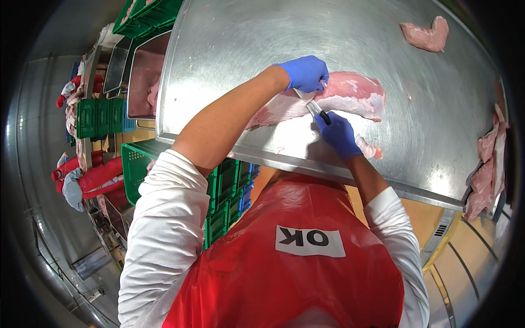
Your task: The person uses a knife to trim fat and connective tissue from large pork loins on a stainless steel table. They repeatedly lift and remove trimmed pieces, placing them into a green crate while continuing to work on the same cut.
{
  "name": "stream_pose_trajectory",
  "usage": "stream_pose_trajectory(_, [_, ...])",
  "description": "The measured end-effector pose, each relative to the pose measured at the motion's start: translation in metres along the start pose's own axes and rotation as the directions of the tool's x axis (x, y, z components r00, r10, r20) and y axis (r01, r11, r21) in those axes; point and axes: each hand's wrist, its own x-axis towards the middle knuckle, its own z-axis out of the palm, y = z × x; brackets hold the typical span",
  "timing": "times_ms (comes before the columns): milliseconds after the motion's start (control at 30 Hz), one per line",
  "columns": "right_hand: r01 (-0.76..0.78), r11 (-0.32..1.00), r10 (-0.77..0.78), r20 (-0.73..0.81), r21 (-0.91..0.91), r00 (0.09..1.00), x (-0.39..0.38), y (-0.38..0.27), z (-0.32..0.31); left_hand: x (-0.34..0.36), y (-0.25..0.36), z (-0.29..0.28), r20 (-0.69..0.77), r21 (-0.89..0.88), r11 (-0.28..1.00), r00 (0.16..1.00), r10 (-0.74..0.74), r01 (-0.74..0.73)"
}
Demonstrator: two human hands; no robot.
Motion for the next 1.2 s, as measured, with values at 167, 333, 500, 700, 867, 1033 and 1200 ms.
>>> stream_pose_trajectory(167, [-0.052,0.997,0.056,0.075,-0.054,0.996,-0.013,-0.004,-0.01,-0.007,0.002,0.002,0.003,-0.08,0.996,0.999,-0.047,0.047])
stream_pose_trajectory(333, [0.075,0.997,-0.076,-0.056,-0.019,0.995,0.008,-0.003,0.023,-0.013,0.0,-0.006,-0.058,-0.023,1.0,0.998,-0.01,0.009])
stream_pose_trajectory(500, [-0.091,0.995,0.095,0.099,-0.051,0.99,-0.006,-0.014,0.001,-0.021,-0.006,-0.011,-0.072,-0.041,0.999,0.997,-0.033,0.03])
stream_pose_trajectory(700, [-0.184,0.983,0.186,0.16,-0.025,0.969,-0.029,-0.017,-0.011,-0.029,0.003,-0.018,-0.036,-0.133,0.989,0.997,-0.069,0.064])
stream_pose_trajectory(867, [-0.088,0.993,0.091,0.046,-0.073,0.995,-0.004,-0.035,0.021,-0.024,-0.009,-0.016,-0.102,-0.055,0.998,0.994,0.03,-0.036])
stream_pose_trajectory(1033, [-0.153,0.982,0.16,0.056,-0.112,0.986,-0.013,-0.037,0.018,-0.026,-0.011,-0.021,-0.058,-0.089,0.996,0.998,-0.015,0.01])
stream_pose_trajectory(1200, [-0.16,0.985,0.165,0.081,-0.057,0.983,-0.05,-0.024,0.003,-0.034,-0.003,-0.027,0.019,-0.24,0.968,0.997,-0.069,0.071])
